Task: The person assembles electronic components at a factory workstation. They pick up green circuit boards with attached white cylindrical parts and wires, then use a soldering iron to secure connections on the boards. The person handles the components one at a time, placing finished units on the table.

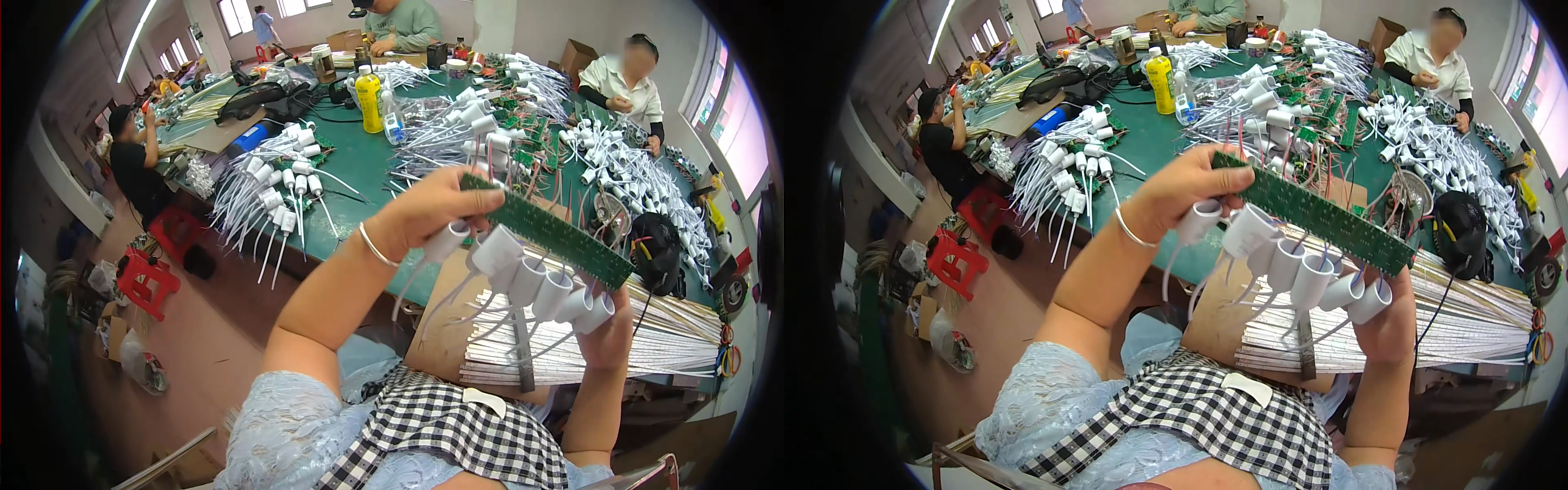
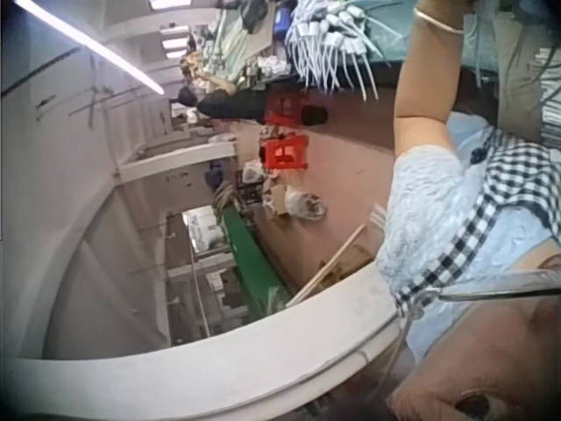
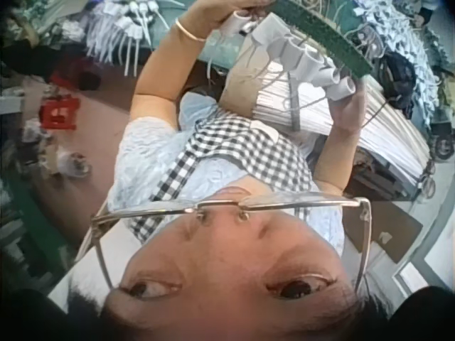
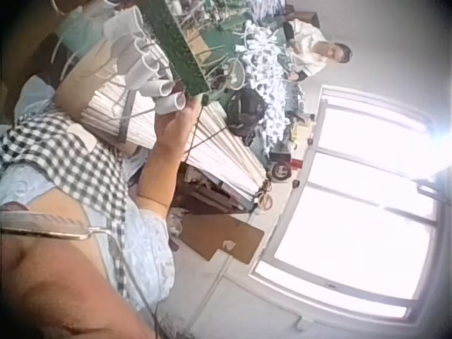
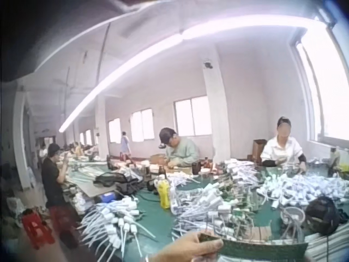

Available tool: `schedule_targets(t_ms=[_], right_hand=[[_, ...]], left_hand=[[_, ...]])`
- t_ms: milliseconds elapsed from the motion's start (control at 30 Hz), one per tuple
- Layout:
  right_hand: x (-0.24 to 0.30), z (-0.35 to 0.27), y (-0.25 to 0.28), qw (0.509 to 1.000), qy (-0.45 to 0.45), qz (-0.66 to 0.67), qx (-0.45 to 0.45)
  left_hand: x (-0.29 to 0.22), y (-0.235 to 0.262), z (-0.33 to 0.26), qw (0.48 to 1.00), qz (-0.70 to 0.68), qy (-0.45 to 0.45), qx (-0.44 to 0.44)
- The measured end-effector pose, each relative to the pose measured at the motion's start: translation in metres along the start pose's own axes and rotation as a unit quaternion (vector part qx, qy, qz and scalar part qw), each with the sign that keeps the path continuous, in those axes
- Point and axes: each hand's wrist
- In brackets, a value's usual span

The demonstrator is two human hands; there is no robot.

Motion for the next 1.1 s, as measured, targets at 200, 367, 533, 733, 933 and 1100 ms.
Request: schedule_targets(t_ms=[200, 367, 533, 733, 933, 1100], right_hand=[[-0.029, 0.011, -0.012, 0.980, -0.162, 0.035, -0.112], [-0.034, 0.038, 0.035, 0.975, -0.217, -0.042, -0.022], [-0.035, 0.056, 0.033, 0.970, -0.210, -0.070, -0.097], [-0.083, 0.066, 0.028, 0.940, -0.169, -0.083, -0.286], [-0.091, 0.065, 0.031, 0.947, -0.125, -0.151, -0.253], [-0.069, 0.042, 0.070, 0.769, -0.052, -0.563, -0.298]], left_hand=[[0.018, 0.036, 0.010, 0.986, 0.149, 0.072, -0.035], [0.059, 0.047, 0.024, 0.991, -0.039, 0.122, 0.042], [0.065, 0.025, 0.037, 0.986, -0.106, 0.114, 0.058], [0.121, 0.026, 0.062, 0.989, -0.010, 0.067, -0.135], [0.138, 0.013, 0.066, 0.984, 0.071, 0.019, -0.163], [0.091, 0.036, 0.046, 0.994, -0.063, 0.051, -0.068]])
Point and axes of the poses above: each hand's wrist, its own z-axis towards the middle knuckle, its own y-axis out of the back of the hand, x = y × z, and after that the axes turned 7 degrees about -z, right-handed
